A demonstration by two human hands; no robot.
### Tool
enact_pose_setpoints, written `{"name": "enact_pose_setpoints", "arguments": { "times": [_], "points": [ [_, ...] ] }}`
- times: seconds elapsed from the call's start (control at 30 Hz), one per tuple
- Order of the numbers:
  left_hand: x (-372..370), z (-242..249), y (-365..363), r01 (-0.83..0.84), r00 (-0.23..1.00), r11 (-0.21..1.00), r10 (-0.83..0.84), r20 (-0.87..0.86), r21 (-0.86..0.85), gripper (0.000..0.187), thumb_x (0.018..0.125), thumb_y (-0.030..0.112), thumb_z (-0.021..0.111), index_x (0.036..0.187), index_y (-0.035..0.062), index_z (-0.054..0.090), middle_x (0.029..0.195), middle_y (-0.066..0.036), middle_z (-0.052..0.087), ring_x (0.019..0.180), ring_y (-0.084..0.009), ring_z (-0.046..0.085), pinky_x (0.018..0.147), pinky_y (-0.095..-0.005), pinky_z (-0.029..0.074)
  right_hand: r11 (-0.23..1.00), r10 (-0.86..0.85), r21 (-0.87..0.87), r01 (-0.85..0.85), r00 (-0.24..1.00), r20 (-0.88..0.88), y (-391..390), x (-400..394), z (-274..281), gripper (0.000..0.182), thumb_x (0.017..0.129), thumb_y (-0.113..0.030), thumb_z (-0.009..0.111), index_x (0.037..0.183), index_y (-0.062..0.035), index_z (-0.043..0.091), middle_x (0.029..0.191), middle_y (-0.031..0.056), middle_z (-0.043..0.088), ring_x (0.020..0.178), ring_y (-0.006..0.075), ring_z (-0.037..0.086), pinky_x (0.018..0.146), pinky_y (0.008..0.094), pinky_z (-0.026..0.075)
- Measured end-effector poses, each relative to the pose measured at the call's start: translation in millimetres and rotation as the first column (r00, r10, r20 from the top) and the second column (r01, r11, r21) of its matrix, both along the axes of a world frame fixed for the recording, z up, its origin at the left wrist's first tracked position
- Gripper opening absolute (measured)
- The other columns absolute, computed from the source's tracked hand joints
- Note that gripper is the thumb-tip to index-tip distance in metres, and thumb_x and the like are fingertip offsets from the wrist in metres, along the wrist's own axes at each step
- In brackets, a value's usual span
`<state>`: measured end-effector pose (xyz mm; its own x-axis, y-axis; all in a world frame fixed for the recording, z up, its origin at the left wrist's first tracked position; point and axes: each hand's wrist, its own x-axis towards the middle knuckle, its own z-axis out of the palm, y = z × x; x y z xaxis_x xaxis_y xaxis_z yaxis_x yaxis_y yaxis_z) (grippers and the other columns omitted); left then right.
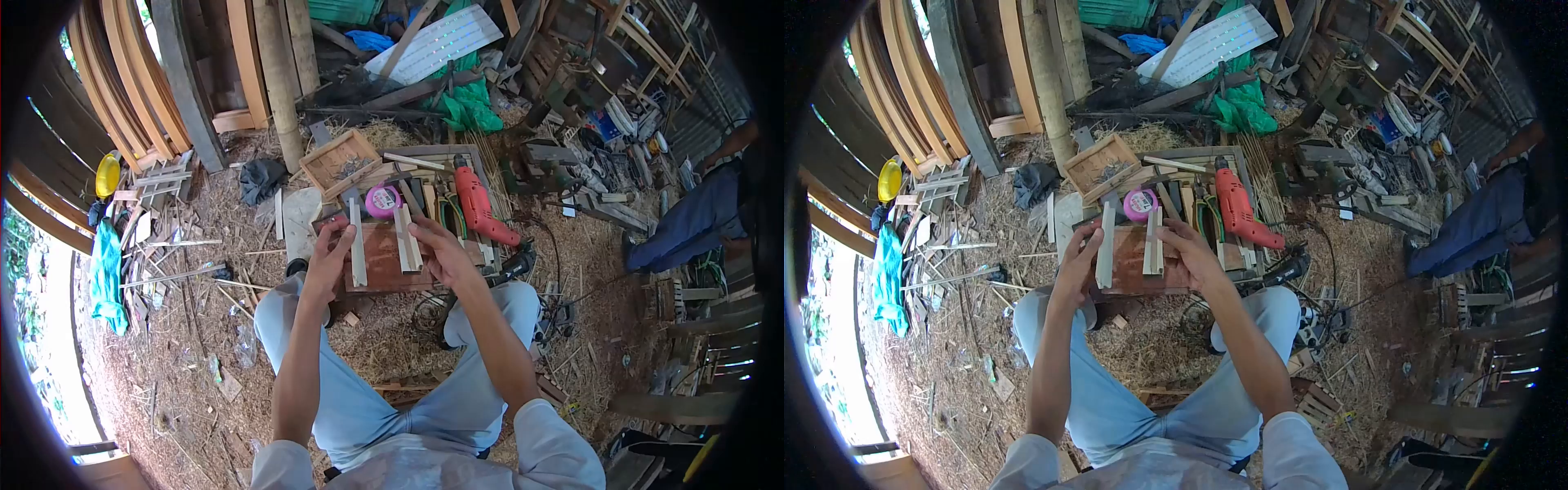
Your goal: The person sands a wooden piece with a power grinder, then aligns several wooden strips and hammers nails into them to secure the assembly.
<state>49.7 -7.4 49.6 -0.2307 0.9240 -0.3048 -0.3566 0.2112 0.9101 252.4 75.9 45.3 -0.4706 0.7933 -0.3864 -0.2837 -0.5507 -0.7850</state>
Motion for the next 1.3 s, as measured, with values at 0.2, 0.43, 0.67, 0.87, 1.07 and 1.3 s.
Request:
{"name": "enact_pose_setpoints", "arguments": {
  "times": [0.2,0.43,0.67,0.87,1.07,1.3],
  "points": [
    [-6,-1,-1,-0.029,0.997,0.998,0.032,-0.072,0.049,0.041,0.091,0.032,0.059,0.121,0.0051,0.051,0.094,-0.006,0.06,0.077,-0.0126,0.06,0.061,-0.027,0.051,0.998,0.056,-0.021,-0.059,0.993,-0.102,-2,7,9,0.052,0.085,-0.019,0.067,0.126,0.0038,0.045,0.105,0.008,0.062,0.089,0.0139,0.064,0.078,0.0288,0.054],
    [-7,-10,0,-0.051,0.996,0.998,0.054,-0.074,0.046,0.042,0.09,0.03,0.061,0.121,0.0049,0.051,0.096,-0.005,0.06,0.084,-0.0117,0.058,0.074,-0.0294,0.049,0.994,0.033,-0.095,-0.046,0.992,-0.125,-1,19,4,0.038,0.085,-0.018,0.067,0.116,0.0011,0.054,0.096,0.0059,0.064,0.085,0.013,0.065,0.073,0.0274,0.055],
    [-8,-11,1,0.009,0.99,0.992,0.009,-0.143,0.124,0.039,0.091,0.026,0.06,0.12,0.0013,0.052,0.097,-0.003,0.06,0.089,-0.0108,0.057,0.079,-0.0273,0.046,0.999,0.037,-0.034,-0.041,0.992,-0.119,-3,17,-10,0.035,0.088,-0.004,0.058,0.122,0.0007,0.048,0.096,0.0083,0.062,0.083,0.0178,0.063,0.078,0.0343,0.057],
    [-8,-11,-5,0.083,0.976,0.99,-0.057,-0.211,0.117,0.034,0.093,0.021,0.057,0.119,-0.001,0.053,0.104,-0.004,0.06,0.094,-0.0096,0.056,0.083,-0.0267,0.046,0.999,0.034,-0.016,-0.037,0.99,-0.139,-6,9,-15,0.036,0.09,0.003,0.05,0.125,0.0028,0.042,0.102,0.013,0.059,0.086,0.0225,0.064,0.079,0.0387,0.058],
    [-2,-6,-4,0.119,0.993,0.988,-0.12,0.004,0.094,0.037,0.093,0.025,0.058,0.118,-0.0008,0.052,0.1,-0.003,0.059,0.088,-0.0109,0.058,0.077,-0.0266,0.048,0.999,0.028,-0.036,-0.031,0.996,-0.089,-6,10,-9,0.043,0.091,-0.004,0.052,0.131,-0.0012,0.036,0.101,0.0155,0.06,0.085,0.0237,0.065,0.076,0.0367,0.058],
    [5,-15,4,0.062,0.974,0.998,-0.061,-0.219,-0.004,0.044,0.09,0.031,0.062,0.117,0.0002,0.046,0.098,-0.007,0.059,0.082,-0.0118,0.058,0.068,-0.0273,0.051,0.999,0.031,-0.011,-0.033,0.993,-0.113,-5,6,-25,0.037,0.091,-0.003,0.052,0.127,0.0013,0.043,0.104,0.0144,0.059,0.084,0.0223,0.066,0.076,0.0348,0.059]
  ]
}}
